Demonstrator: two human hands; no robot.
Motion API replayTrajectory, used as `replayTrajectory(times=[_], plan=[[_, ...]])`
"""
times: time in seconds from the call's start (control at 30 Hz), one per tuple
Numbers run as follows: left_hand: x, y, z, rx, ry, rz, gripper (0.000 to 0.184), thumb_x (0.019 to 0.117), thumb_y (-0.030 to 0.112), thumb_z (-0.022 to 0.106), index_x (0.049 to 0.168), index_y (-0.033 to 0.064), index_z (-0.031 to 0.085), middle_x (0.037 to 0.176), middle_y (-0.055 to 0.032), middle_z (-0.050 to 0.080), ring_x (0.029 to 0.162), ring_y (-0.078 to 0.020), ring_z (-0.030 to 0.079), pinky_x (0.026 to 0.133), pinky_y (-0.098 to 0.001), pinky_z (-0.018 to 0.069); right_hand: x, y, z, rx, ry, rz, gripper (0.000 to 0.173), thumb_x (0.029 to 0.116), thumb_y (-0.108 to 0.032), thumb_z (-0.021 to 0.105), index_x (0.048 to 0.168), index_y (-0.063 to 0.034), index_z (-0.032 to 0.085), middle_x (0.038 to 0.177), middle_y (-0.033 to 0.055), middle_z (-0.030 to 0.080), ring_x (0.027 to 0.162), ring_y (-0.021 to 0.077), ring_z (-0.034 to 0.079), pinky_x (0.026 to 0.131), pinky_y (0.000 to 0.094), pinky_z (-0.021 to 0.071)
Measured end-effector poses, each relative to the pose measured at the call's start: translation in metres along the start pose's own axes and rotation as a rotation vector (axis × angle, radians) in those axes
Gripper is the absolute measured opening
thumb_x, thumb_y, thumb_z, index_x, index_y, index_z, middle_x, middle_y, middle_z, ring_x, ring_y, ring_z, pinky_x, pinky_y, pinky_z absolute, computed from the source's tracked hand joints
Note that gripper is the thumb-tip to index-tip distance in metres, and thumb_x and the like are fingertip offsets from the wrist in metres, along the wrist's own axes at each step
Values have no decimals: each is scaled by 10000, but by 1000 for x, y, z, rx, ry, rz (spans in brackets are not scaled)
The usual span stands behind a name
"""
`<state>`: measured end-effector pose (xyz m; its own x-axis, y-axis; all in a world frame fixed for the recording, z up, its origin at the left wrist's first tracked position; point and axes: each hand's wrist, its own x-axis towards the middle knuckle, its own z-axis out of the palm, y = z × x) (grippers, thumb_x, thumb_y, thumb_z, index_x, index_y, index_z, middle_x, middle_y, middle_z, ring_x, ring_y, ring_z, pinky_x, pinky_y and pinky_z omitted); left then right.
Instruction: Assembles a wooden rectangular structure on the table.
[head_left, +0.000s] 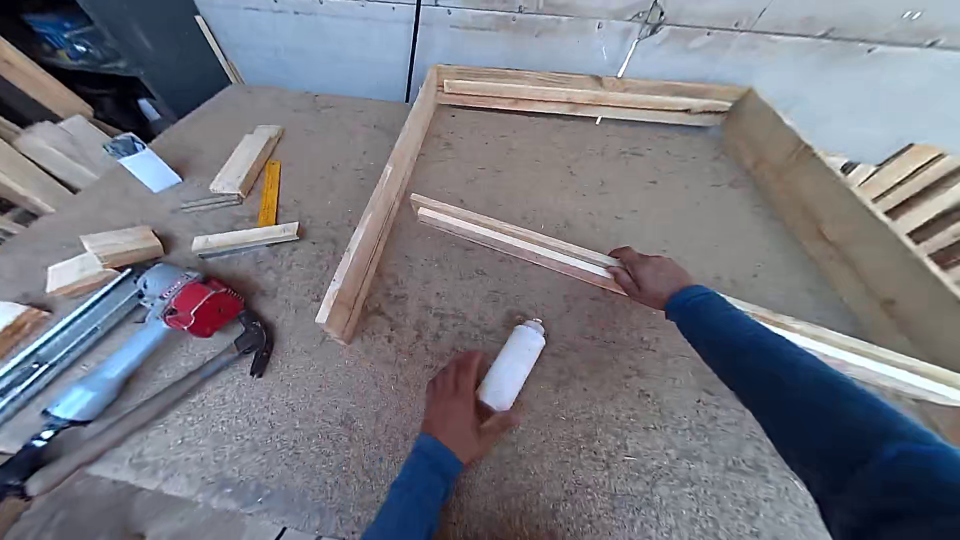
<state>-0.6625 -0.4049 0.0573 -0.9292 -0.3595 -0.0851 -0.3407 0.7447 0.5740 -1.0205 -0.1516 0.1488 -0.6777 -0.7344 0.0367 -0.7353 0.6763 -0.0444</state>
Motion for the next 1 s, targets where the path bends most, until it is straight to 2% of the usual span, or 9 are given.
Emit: replayTrajectory(times=[0.07,0.17,0.43,0.53,0.67,0.73,0.83,0.93,1.0], plan=[[10,14,17,111,3,27,828,854,808,495,1458,248,583,1417,-16,635,1320,-277,573,1103,-630,365,-10,-14,-5,-16,-5,66,407,1057,-381,526,1346,-98,574,896,217,721,813,457,719,687,664,551],[5,5,12,40,-23,63,617,959,581,500,1434,205,614,1330,-50,689,1265,-295,615,1079,-560,433,-32,-35,-11,29,-47,134,412,1068,-372,510,1381,-108,545,875,225,710,822,465,710,710,674,539],[-157,-131,-118,-611,251,80,675,761,347,869,1297,26,612,1146,-84,721,1019,-165,714,894,-390,624,-137,-105,28,246,-23,173,427,1031,-355,390,1310,-99,587,756,105,676,664,319,681,620,588,548],[-245,-208,-180,-677,465,20,716,776,400,829,1376,109,569,1186,-19,704,1018,-137,701,863,-337,623,-176,-134,25,206,40,277,386,1014,-369,380,1230,-150,615,672,52,643,578,264,653,527,543,529],[-268,-261,-232,-967,892,-216,330,916,100,599,1178,-68,490,974,1,702,885,-40,704,825,-271,606,-214,-184,-18,271,140,486,369,1047,-378,409,1236,-121,593,687,93,644,596,302,647,553,581,518],[-276,-293,-251,-1016,843,-199,253,1020,17,428,1236,-113,403,1028,27,622,933,66,637,873,-163,555,-229,-205,-45,314,221,657,372,1070,-410,422,1256,-130,582,743,148,653,641,358,650,590,630,514],[-270,-278,-264,-959,755,-248,509,917,54,591,1363,-78,383,1045,-9,649,861,9,663,742,-211,594,-250,-225,-94,438,410,865,512,1060,-527,412,1290,-101,576,975,225,657,842,390,649,728,664,510],[-258,-253,-277,-1081,769,-101,506,908,204,705,1348,104,475,1126,8,711,968,-136,726,808,-349,642,-285,-228,-148,660,526,830,550,1057,-595,371,1316,-155,574,1072,29,655,881,103,643,774,408,575],[-250,-239,-289,-1126,765,-58,480,943,293,694,1350,138,492,1197,-11,709,1031,-197,725,863,-417,634,-298,-231,-172,790,637,790,314,1082,-399,463,1118,-119,602,892,-59,601,722,-44,569,659,198,531]])
